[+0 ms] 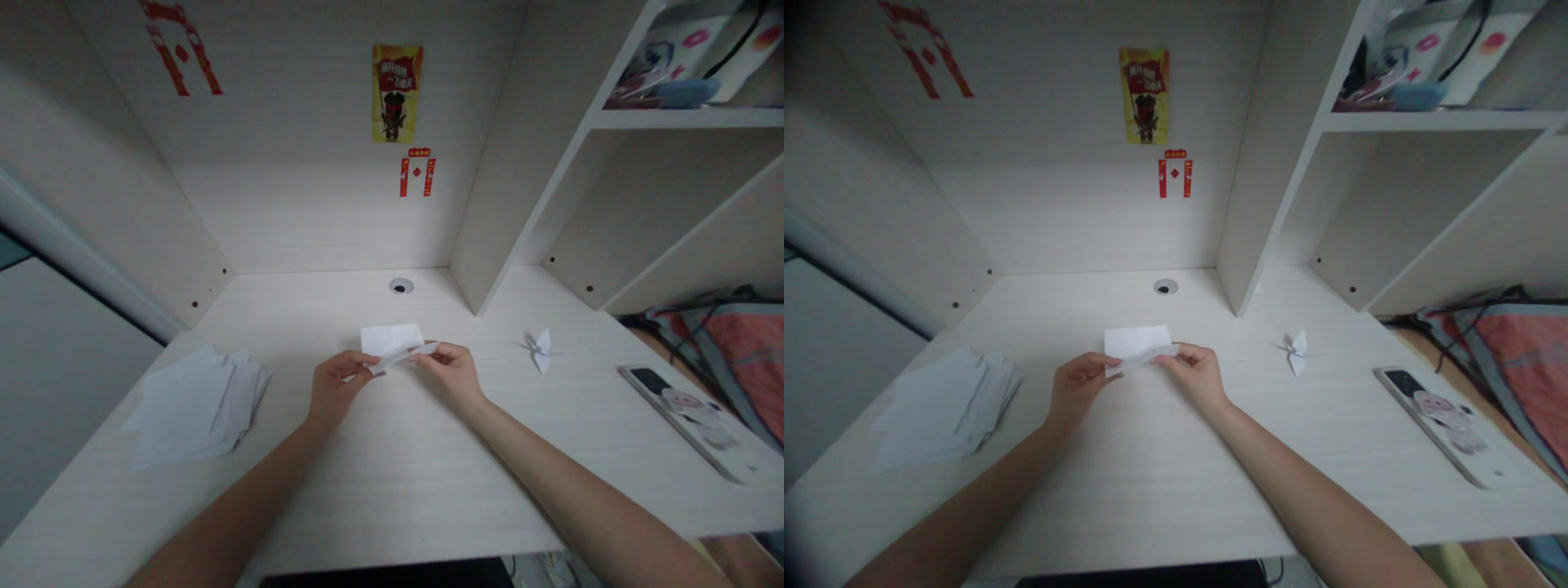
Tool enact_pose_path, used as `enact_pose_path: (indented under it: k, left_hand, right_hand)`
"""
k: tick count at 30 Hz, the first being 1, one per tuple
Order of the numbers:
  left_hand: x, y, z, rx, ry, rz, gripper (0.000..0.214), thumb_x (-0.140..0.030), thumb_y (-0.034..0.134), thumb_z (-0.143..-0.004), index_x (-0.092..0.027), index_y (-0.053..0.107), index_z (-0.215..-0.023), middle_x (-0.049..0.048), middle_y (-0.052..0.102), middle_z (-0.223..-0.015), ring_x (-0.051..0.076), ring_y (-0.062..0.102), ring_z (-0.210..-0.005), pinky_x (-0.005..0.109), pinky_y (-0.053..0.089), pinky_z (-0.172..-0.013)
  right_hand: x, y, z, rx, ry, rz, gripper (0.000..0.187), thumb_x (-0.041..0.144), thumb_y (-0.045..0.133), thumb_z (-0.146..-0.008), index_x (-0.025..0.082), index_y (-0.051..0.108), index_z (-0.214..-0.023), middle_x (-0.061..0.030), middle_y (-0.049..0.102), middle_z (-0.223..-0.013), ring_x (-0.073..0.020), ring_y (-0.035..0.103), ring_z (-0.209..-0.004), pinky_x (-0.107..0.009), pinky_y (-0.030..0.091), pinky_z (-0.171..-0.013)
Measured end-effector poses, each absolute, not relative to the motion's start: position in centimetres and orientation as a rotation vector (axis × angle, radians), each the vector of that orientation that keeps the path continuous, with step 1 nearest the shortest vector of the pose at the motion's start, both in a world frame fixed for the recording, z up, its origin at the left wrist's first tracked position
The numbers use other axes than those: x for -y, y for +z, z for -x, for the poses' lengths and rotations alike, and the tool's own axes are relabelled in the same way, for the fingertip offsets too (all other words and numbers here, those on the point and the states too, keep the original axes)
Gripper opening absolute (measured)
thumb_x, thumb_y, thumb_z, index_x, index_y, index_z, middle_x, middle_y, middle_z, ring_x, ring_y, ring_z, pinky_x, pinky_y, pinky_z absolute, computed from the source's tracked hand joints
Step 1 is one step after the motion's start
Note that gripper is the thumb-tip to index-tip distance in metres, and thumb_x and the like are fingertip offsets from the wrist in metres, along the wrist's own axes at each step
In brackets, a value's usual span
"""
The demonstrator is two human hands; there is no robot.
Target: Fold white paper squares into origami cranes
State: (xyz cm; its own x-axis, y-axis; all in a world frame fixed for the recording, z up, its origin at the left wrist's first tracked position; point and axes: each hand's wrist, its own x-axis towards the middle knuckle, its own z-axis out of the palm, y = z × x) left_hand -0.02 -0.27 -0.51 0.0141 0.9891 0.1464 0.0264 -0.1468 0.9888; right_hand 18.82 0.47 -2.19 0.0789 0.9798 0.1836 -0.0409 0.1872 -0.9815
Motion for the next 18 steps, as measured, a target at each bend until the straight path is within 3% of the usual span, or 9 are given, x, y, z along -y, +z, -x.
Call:
enact_pose_path:
  k: [5,10,14,18]
  left_hand:
    - [0.4,0.1,-0.9,-1.18,1.293,-1.188,0.014,-0.025,0.072,-0.063,-0.016,0.063,-0.069,0.0002,0.069,-0.067,0.014,0.064,-0.065,0.023,0.05,-0.064]
    - [0.5,-0.5,-1.1,-1.127,1.305,-1.022,0.036,-0.027,0.073,-0.063,-0.019,0.051,-0.089,-0.0021,0.07,-0.066,0.014,0.067,-0.067,0.029,0.052,-0.074]
    - [0.4,-0.7,-1.1,-1.19,1.293,-0.985,0.059,-0.029,0.075,-0.061,-0.022,0.042,-0.109,-0.0008,0.071,-0.07,0.016,0.068,-0.068,0.032,0.053,-0.073]
    - [0.3,-0.7,-1.0,-1.197,1.108,-1.09,0.051,-0.033,0.074,-0.061,-0.018,0.055,-0.106,0.0066,0.072,-0.089,0.02,0.067,-0.082,0.031,0.054,-0.072]
  right_hand:
    - [-0.3,-2.2,-17.9,0.984,1.179,1.05,0.018,0.032,0.077,-0.059,0.019,0.068,-0.068,-0.0008,0.07,-0.067,-0.0143,0.06,-0.059,-0.027,0.045,-0.06]
    - [-0.1,-2.5,-17.3,0.884,1.223,1.008,0.027,0.033,0.078,-0.057,0.019,0.064,-0.075,-0.0011,0.07,-0.07,-0.0131,0.06,-0.059,-0.026,0.047,-0.06]
    - [0.3,-2.4,-17.0,0.884,1.19,1.012,0.03,0.034,0.077,-0.058,0.02,0.059,-0.078,-0.0005,0.069,-0.068,-0.0137,0.06,-0.058,-0.027,0.047,-0.058]
    - [0.7,-2.1,-16.8,0.891,1.151,1.025,0.04,0.035,0.077,-0.058,0.022,0.052,-0.086,0.0022,0.067,-0.062,-0.014,0.06,-0.054,-0.025,0.046,-0.054]
